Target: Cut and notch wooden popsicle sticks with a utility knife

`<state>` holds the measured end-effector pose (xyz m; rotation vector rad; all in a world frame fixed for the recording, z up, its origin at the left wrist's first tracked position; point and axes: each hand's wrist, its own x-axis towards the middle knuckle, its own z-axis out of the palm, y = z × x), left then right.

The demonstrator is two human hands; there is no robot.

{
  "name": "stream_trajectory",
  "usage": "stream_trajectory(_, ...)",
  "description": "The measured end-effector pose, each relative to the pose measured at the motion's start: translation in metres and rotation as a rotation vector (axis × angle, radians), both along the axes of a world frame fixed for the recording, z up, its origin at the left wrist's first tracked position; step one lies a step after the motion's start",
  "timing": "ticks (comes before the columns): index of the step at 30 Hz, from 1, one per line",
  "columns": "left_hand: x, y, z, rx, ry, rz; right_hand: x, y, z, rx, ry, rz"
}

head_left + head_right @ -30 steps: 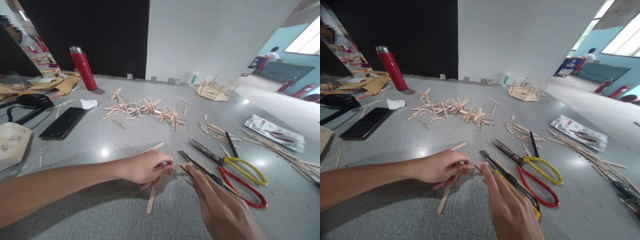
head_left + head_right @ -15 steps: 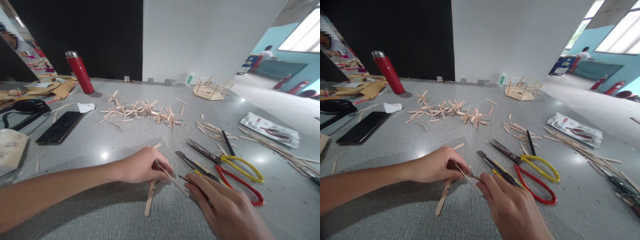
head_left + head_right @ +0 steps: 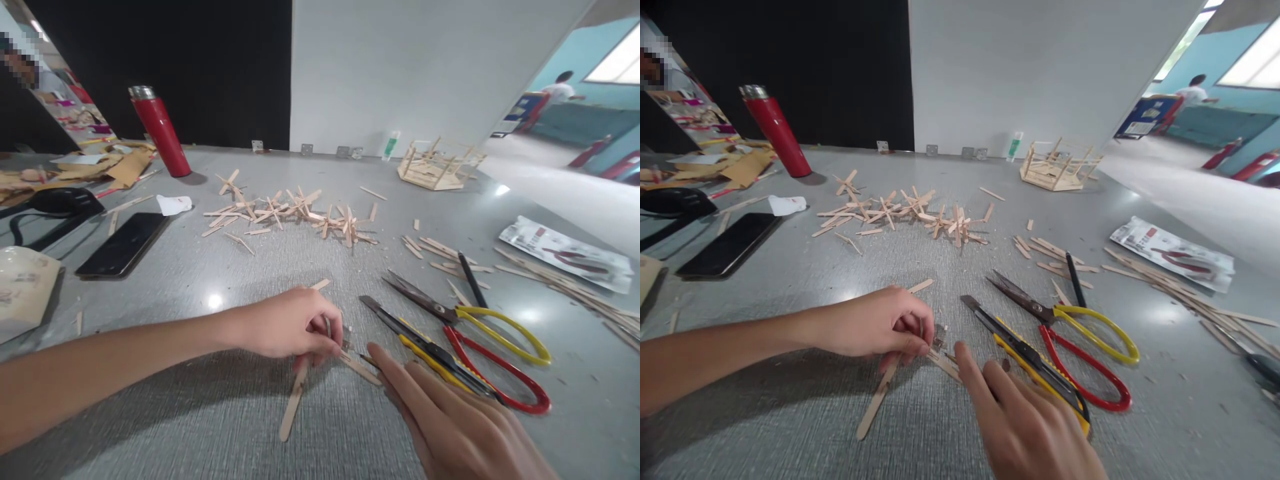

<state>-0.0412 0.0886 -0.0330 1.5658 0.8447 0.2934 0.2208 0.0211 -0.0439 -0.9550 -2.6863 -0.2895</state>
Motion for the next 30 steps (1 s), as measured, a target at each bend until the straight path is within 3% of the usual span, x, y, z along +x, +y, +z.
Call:
stream_trajectory(8, 0.0, 0.0, 0.003, -0.115, 0.028, -0.03, -0.007, 0.004, -0.005, -0.06, -0.022, 0.031)
stream_trajectory(25, 0.001, 0.001, -0.002, 0.009, 0.038, -0.051, -0.006, 0.002, -0.011, -0.049, -0.025, 0.022)
stream_trajectory(30, 0.0, 0.002, 0.004, -0.032, 0.058, -0.102, -0.008, -0.001, -0.008, 0.036, -0.082, 0.022)
